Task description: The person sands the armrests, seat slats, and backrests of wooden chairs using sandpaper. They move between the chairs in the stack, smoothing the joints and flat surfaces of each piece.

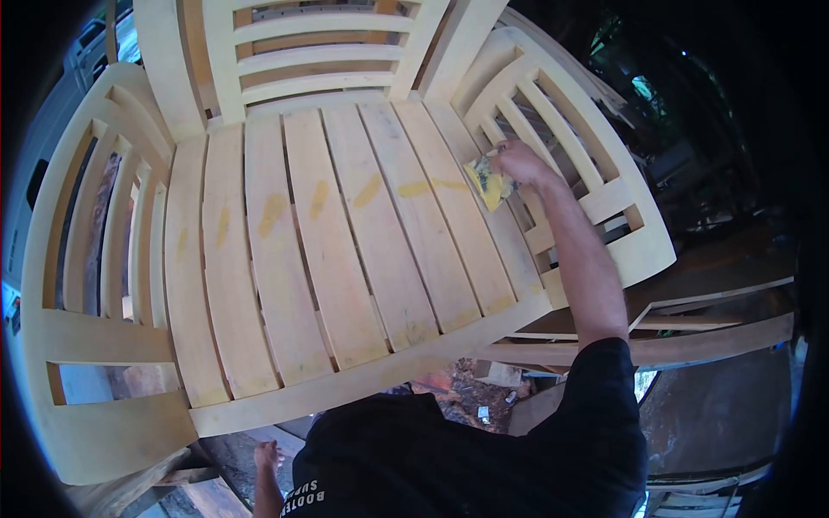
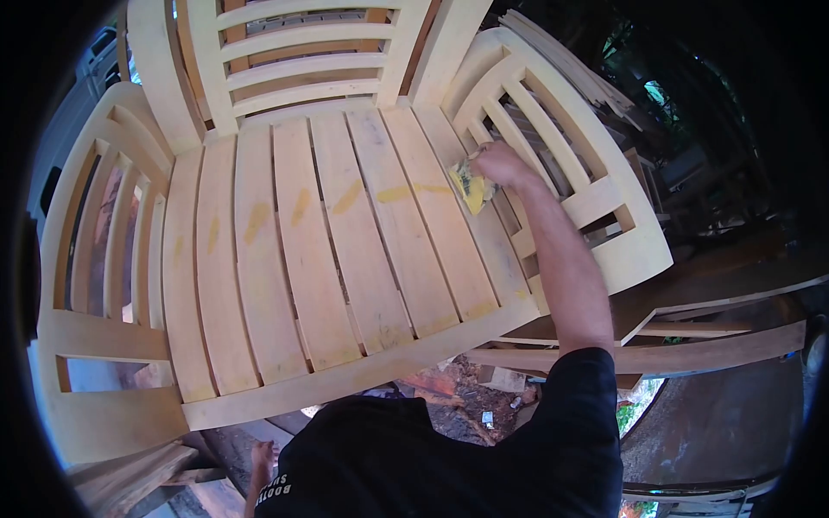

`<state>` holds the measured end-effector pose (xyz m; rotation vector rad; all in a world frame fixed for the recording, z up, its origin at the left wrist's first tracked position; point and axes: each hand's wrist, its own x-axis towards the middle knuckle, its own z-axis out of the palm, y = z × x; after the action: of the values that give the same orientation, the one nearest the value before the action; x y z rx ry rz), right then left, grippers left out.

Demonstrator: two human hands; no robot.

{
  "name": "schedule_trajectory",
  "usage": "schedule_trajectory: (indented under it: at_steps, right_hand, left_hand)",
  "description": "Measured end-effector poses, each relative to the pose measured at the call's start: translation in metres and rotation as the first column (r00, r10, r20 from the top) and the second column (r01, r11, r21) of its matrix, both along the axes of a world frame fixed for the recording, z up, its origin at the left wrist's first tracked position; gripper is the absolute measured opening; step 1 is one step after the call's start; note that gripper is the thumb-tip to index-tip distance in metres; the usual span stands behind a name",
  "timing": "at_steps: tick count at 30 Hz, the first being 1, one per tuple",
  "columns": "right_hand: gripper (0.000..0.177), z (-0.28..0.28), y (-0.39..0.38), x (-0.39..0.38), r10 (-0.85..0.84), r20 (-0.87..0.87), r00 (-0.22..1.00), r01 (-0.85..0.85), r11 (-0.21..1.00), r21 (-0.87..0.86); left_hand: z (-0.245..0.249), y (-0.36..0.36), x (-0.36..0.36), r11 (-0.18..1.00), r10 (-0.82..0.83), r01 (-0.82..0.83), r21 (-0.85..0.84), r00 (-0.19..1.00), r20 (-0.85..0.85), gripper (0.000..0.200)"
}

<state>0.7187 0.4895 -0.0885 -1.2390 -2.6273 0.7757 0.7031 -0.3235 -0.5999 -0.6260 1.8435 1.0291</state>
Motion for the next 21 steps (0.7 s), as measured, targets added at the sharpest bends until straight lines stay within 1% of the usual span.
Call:
schedule_trajectory:
  at_steps: [2, 3, 5, 8, 9, 11, 14, 17, 20, 21]
  right_hand:
    - [0.031, -0.009, 0.012, 0.002, 0.002, -0.037, 0.999, -0.008, 0.986, -0.166]
    - [0.028, -0.011, 0.011, 0.002, -0.017, -0.078, 0.997, 0.001, 0.978, -0.208]
    - [0.022, -0.015, 0.010, 0.004, -0.062, -0.156, 0.986, 0.014, 0.957, -0.291]
    - [0.034, -0.019, 0.016, 0.002, -0.069, -0.130, 0.989, 0.018, 0.934, -0.357]
    - [0.038, -0.021, 0.017, 0.002, -0.078, -0.124, 0.989, 0.029, 0.936, -0.351]
    - [0.047, -0.024, 0.021, 0.001, -0.094, -0.114, 0.989, 0.050, 0.940, -0.338]
    - [0.056, -0.024, 0.022, 0.003, -0.147, -0.166, 0.975, 0.071, 0.916, -0.395]
    - [0.019, -0.020, 0.008, 0.004, -0.234, -0.267, 0.935, 0.111, 0.908, -0.404]
    - [0.017, -0.030, 0.022, 0.006, -0.139, -0.197, 0.971, 0.056, 0.924, -0.377]
    - [0.022, -0.031, 0.023, 0.006, -0.127, -0.175, 0.976, 0.059, 0.936, -0.348]
  left_hand:
    - [0.008, 0.001, 0.006, 1.000, 0.019, -0.019, -0.004, 1.000, -0.024, 0.023]
    - [0.006, -0.001, 0.009, 1.000, 0.028, -0.028, -0.007, 0.999, -0.036, 0.022]
    - [0.002, -0.008, 0.008, 0.998, 0.063, -0.063, 0.025, 0.998, 0.001, 0.020]
    - [-0.006, -0.015, 0.007, 0.993, 0.117, -0.118, 0.029, 0.993, 0.032, 0.019]
    - [-0.005, -0.016, 0.006, 0.990, 0.136, -0.137, 0.024, 0.990, 0.037, 0.019]
    - [-0.004, -0.018, 0.004, 0.994, 0.101, -0.101, 0.029, 0.995, 0.012, 0.020]
    - [0.003, -0.015, -0.001, 0.999, 0.047, -0.047, 0.021, 0.999, -0.022, 0.021]
    - [-0.001, -0.016, -0.005, 1.000, 0.018, -0.017, 0.025, 1.000, -0.020, 0.023]
    - [0.000, -0.013, -0.008, 1.000, -0.002, 0.002, 0.014, 1.000, -0.021, 0.024]
    - [-0.002, -0.013, -0.008, 1.000, -0.009, 0.009, 0.007, 1.000, -0.024, 0.024]
